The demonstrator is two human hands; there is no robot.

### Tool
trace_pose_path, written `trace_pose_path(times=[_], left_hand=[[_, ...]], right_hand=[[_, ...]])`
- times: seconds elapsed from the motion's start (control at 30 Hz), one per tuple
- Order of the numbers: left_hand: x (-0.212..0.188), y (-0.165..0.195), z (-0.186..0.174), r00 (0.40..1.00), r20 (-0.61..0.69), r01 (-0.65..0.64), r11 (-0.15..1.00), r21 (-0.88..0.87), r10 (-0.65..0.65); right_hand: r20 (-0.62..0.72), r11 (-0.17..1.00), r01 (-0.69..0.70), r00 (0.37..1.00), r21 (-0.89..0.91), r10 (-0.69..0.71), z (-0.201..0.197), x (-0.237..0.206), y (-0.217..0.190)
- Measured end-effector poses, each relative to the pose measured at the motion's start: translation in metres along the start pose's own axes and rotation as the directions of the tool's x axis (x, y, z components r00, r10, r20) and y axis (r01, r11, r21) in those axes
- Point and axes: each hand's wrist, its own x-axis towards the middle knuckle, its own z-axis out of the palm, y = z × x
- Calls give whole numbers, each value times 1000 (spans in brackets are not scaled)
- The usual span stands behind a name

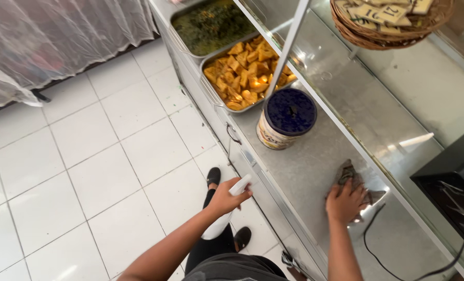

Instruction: The person cleans a food display counter and a glass display cabinet using a spray bottle and a cloth. They spray and wipe the counter around food trays and plates, then move to the glass cabinet to wipe its interior and exterior surfaces.

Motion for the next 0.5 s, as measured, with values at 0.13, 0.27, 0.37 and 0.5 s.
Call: trace_pose_path(times=[0.13,0.27,0.37,0.5], left_hand=[[38,11,4,997,-16,-79,991,-108,78],[85,42,16,989,3,-141,969,-203,145],[107,63,22,990,44,-122,965,-234,136],[124,76,31,983,108,-118,965,-235,147]], right_hand=[[26,995,84,996,49,-85,4,-26,-50],[44,993,102,993,63,-105,-2,-28,-63],[50,993,97,994,73,-100,-6,-24,-62],[69,997,76,995,-2,-75,-3,-22,-61]])
